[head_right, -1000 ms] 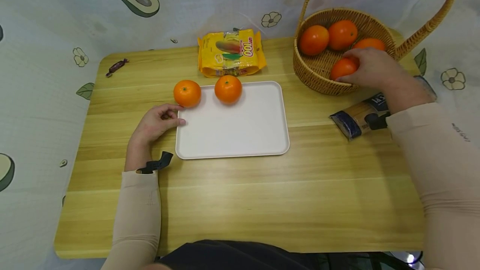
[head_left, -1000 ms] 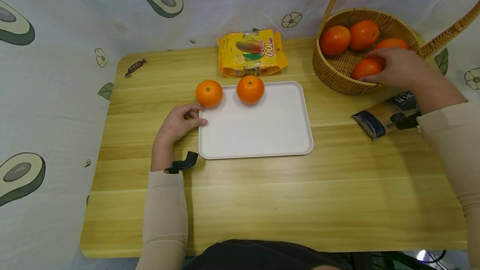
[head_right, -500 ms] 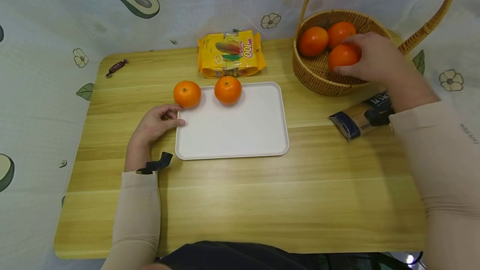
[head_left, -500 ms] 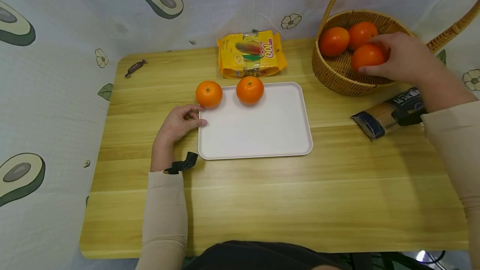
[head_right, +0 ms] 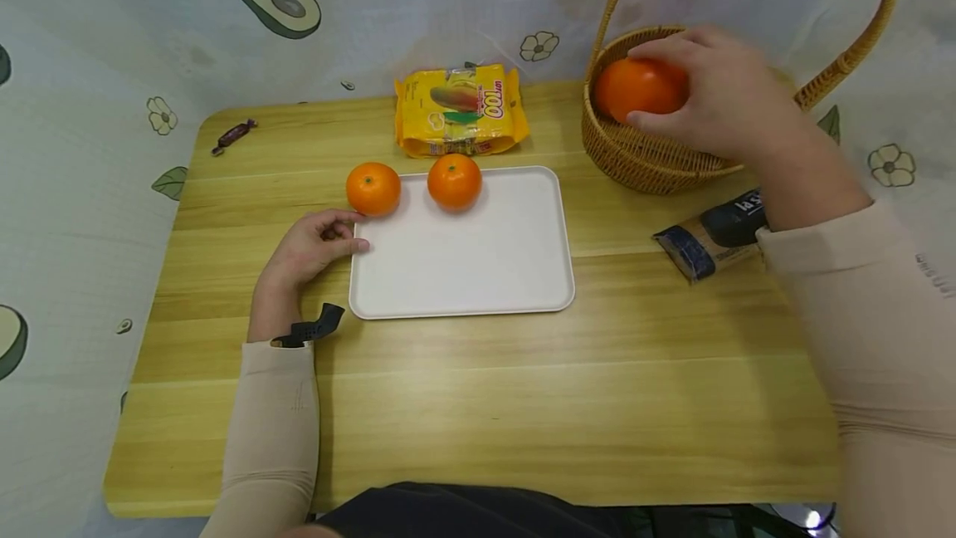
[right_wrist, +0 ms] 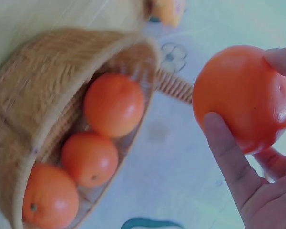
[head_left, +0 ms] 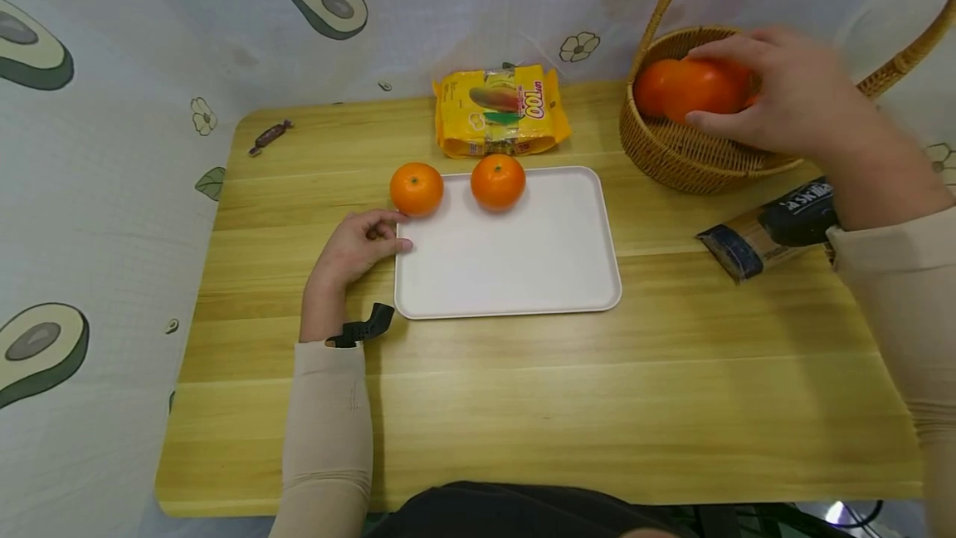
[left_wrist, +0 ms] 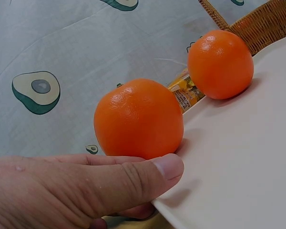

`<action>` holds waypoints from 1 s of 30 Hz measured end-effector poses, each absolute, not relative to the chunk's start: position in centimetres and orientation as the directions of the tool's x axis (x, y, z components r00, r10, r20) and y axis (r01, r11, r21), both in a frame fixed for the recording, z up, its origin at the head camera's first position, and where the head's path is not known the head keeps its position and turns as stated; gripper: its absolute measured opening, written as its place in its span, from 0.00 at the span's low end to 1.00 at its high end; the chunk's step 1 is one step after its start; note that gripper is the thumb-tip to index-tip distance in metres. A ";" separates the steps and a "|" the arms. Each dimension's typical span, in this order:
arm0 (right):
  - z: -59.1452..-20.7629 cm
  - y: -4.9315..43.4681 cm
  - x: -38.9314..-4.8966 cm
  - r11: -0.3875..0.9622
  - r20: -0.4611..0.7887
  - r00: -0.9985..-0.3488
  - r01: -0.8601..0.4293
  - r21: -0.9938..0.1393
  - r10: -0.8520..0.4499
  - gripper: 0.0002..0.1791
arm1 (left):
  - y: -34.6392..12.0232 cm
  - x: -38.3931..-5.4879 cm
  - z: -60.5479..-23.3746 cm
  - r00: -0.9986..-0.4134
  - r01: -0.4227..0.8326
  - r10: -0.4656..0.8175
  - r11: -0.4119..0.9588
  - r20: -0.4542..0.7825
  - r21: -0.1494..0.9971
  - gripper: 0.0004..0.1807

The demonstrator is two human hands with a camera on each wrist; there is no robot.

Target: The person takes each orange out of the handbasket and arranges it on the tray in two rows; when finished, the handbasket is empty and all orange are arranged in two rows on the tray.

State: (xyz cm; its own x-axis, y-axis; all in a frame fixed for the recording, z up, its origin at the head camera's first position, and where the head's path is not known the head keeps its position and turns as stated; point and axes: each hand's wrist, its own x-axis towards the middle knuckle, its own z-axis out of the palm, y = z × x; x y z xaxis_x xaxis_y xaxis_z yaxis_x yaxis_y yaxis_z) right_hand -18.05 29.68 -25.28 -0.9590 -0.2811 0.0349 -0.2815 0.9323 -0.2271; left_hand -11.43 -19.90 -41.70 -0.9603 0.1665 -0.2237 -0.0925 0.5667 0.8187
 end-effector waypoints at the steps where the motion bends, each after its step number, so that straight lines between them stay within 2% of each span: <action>1: -25.3 29.3 -17.9 0.923 0.048 -0.953 -0.301 -0.238 -0.299 0.38 | -19.9 -11.4 -41.7 -0.960 -0.093 0.167 0.566 -0.224 0.819 0.23; 4: -25.7 28.3 -17.6 0.895 0.043 -0.952 -0.301 -0.328 -0.305 0.37 | -19.9 -11.4 -41.7 -0.960 -0.097 0.164 0.566 -0.228 0.819 0.23; 8: -26.8 27.0 -17.0 0.844 -0.003 -0.974 -0.195 -0.499 -0.227 0.39 | -19.9 -11.4 -41.7 -0.959 -0.100 0.165 0.565 -0.230 0.819 0.23; 11: -27.9 26.1 -16.7 0.816 -0.014 -0.986 -0.131 -0.563 -0.167 0.42 | -19.9 -11.4 -41.8 -0.959 -0.098 0.168 0.561 -0.229 0.822 0.23; 14: -28.6 25.2 -16.6 0.816 -0.021 -0.989 -0.109 -0.568 -0.146 0.44 | -20.0 -11.4 -41.8 -0.960 -0.095 0.167 0.559 -0.224 0.823 0.22; 20: -29.0 24.0 -16.3 0.877 -0.097 -0.973 -0.143 -0.458 -0.209 0.47 | -20.1 -11.4 -41.8 -0.961 -0.094 0.166 0.562 -0.223 0.822 0.23; 23: -29.5 23.1 -15.9 0.880 -0.118 -0.967 -0.152 -0.450 -0.227 0.48 | -20.1 -11.3 -41.8 -0.960 -0.095 0.165 0.568 -0.227 0.817 0.23; 26: -30.3 22.1 -15.4 0.843 -0.088 -0.973 -0.139 -0.520 -0.215 0.46 | -20.1 -11.4 -41.8 -0.960 -0.096 0.164 0.571 -0.228 0.815 0.24; 30: -32.0 20.9 -15.0 0.721 0.024 -0.985 -0.140 -0.679 -0.168 0.40 | -20.1 -11.5 -41.8 -0.961 -0.094 0.163 0.567 -0.224 0.818 0.23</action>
State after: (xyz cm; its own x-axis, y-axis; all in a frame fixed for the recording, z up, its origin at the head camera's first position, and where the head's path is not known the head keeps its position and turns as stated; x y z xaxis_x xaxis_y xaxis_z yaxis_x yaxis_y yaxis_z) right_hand -15.00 20.91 -31.98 -0.9854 -0.1683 0.0238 -0.1396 0.7211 -0.6787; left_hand -11.47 -20.06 -41.80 -0.9607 0.1634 -0.2242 -0.0945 0.5670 0.8182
